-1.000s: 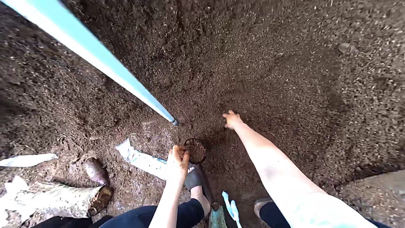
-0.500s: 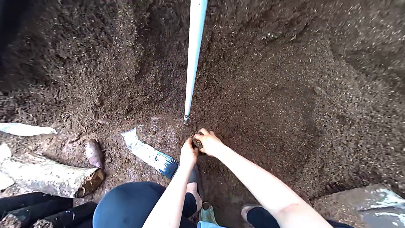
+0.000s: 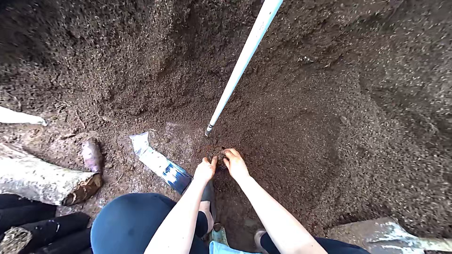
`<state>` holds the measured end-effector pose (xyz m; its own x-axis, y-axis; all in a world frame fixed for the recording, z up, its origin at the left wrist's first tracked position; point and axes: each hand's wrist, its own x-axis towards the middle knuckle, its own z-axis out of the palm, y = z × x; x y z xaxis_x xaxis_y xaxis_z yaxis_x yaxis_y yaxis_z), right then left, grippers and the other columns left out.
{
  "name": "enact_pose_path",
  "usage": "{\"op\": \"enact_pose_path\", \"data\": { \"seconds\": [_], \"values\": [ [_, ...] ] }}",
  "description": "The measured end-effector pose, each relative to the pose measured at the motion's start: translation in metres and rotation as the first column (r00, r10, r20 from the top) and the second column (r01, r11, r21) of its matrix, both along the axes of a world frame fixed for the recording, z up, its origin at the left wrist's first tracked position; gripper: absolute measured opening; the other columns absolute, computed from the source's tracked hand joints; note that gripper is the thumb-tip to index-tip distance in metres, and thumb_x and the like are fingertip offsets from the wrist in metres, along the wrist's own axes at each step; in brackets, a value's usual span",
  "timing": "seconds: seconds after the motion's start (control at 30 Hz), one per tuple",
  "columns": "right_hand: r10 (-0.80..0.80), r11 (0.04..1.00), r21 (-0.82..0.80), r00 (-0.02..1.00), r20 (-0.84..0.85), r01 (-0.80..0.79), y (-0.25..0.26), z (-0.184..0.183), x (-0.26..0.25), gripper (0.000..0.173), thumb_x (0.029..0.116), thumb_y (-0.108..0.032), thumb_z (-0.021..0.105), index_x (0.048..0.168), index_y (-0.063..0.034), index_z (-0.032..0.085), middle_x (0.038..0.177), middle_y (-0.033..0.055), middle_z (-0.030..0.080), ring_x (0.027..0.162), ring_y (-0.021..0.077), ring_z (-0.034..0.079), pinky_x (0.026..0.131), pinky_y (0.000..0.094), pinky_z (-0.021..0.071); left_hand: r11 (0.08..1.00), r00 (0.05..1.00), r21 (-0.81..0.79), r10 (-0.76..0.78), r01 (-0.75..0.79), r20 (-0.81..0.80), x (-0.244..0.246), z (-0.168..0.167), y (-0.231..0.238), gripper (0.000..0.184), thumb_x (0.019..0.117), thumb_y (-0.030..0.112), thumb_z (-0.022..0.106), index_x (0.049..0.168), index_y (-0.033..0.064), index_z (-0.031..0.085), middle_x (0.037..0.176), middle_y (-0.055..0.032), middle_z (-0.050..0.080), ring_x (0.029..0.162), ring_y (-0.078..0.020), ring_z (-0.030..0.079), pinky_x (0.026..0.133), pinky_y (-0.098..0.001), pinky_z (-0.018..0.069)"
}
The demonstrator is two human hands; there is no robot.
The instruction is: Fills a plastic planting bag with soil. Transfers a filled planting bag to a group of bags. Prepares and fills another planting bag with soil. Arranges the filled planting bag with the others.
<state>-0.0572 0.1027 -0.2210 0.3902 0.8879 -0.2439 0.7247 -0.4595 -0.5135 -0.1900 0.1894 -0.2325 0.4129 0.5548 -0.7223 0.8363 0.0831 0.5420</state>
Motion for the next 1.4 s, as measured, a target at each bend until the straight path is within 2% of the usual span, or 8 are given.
{"op": "enact_pose_path", "data": {
  "seconds": [0.27, 0.47, 0.6, 0.7, 0.87, 1.17, 1.27, 1.4],
  "values": [
    [0.139, 0.934, -0.340, 0.989, 0.053, -0.113, -0.026, -0.002, -0.015, 0.067, 0.1050, -0.015, 0.043, 0.166, -0.0238, 0.016, 0.173, -0.0054, 0.010, 0.141, 0.0298, 0.049, 0.103, 0.0499, 0.0502, 0.978, 0.980, 0.055, -0.201, 0.201, -0.009, 0.005, 0.001, 0.004, 0.048, 0.1120, 0.035, 0.034, 0.138, 0.0016, 0.056, 0.137, -0.0241, 0.060, 0.132, -0.0381, 0.057, 0.108, -0.0602, 0.0439],
    [0.253, 0.843, -0.507, 0.964, 0.080, -0.179, -0.011, 0.002, -0.015, 0.056, 0.1075, -0.015, 0.039, 0.163, -0.0164, 0.030, 0.173, 0.0000, 0.015, 0.130, 0.0342, 0.059, 0.098, 0.0547, 0.0519, 0.974, 0.980, 0.128, -0.195, 0.188, 0.045, 0.001, -0.005, 0.002, 0.043, 0.1113, 0.032, 0.037, 0.124, 0.0000, 0.063, 0.122, -0.0241, 0.066, 0.120, -0.0381, 0.063, 0.101, -0.0594, 0.0466],
    [0.072, 0.972, -0.211, 0.987, -0.142, -0.102, 0.001, 0.026, 0.036, 0.040, 0.1045, -0.027, 0.047, 0.140, -0.0168, 0.063, 0.153, 0.0026, 0.053, 0.137, 0.0252, 0.054, 0.112, 0.0536, 0.0439, 1.000, 0.993, 0.009, -0.019, 0.018, 0.112, -0.003, -0.009, 0.026, 0.068, 0.1064, 0.056, 0.045, 0.141, -0.0018, 0.054, 0.134, -0.0273, 0.061, 0.126, -0.0388, 0.060, 0.107, -0.0596, 0.0449],
    [-0.238, 0.957, -0.256, 0.872, -0.428, 0.136, 0.003, 0.002, 0.060, 0.065, 0.1014, -0.048, 0.061, 0.154, -0.0159, 0.042, 0.138, 0.0223, 0.057, 0.112, 0.0321, 0.063, 0.096, 0.0513, 0.0518, 0.959, 0.989, -0.247, 0.148, -0.138, 0.023, 0.003, -0.015, 0.032, 0.094, 0.0986, 0.068, 0.052, 0.162, 0.0111, 0.013, 0.116, -0.0199, 0.064, 0.095, -0.0264, 0.066, 0.086, -0.0428, 0.0553],
    [-0.358, 0.884, -0.460, 0.759, -0.544, 0.087, 0.019, -0.010, 0.051, 0.068, 0.1047, -0.051, 0.053, 0.159, -0.0148, 0.034, 0.133, 0.0229, 0.058, 0.087, 0.0271, 0.066, 0.080, 0.0418, 0.0551, 0.923, 0.989, -0.374, 0.130, -0.096, 0.066, 0.020, -0.015, 0.034, 0.074, 0.1083, 0.057, 0.039, 0.164, 0.0207, 0.008, 0.110, -0.0182, 0.065, 0.077, -0.0191, 0.064, 0.072, -0.0333, 0.0540],
    [-0.029, 0.856, -0.509, 0.975, -0.218, -0.088, 0.034, -0.002, 0.062, 0.062, 0.1029, -0.043, 0.060, 0.154, -0.0108, 0.045, 0.149, 0.0218, 0.053, 0.138, 0.0402, 0.050, 0.111, 0.0626, 0.0401, 0.987, 0.983, -0.085, 0.146, -0.136, 0.113, 0.026, -0.027, 0.018, 0.053, 0.1087, 0.031, 0.051, 0.155, 0.0127, 0.032, 0.119, -0.0217, 0.065, 0.085, -0.0270, 0.070, 0.077, -0.0441, 0.0591],
    [0.001, 0.879, -0.437, 0.918, -0.398, -0.191, 0.053, 0.009, 0.089, 0.071, 0.0984, -0.048, 0.066, 0.158, -0.0209, 0.040, 0.154, 0.0252, 0.045, 0.138, 0.0466, 0.047, 0.107, 0.0670, 0.0406, 0.792, 0.818, -0.356, 0.564, -0.497, 0.111, 0.019, -0.018, -0.008, 0.068, 0.1091, 0.053, 0.042, 0.161, 0.0178, 0.014, 0.102, -0.0171, 0.054, 0.076, -0.0266, 0.060, 0.069, -0.0431, 0.0560],
    [-0.029, 0.852, -0.442, 0.819, -0.573, -0.279, 0.077, 0.007, 0.075, 0.062, 0.1017, -0.060, 0.051, 0.155, -0.0278, 0.047, 0.157, 0.0148, 0.046, 0.143, 0.0393, 0.043, 0.111, 0.0670, 0.0342, 0.549, 0.672, -0.632, 0.738, -0.547, 0.060, 0.025, -0.009, -0.044, 0.078, 0.1085, 0.058, 0.035, 0.164, 0.0197, -0.004, 0.132, -0.0282, 0.061, 0.103, -0.0322, 0.071, 0.088, -0.0415, 0.0590]
  ]
}}
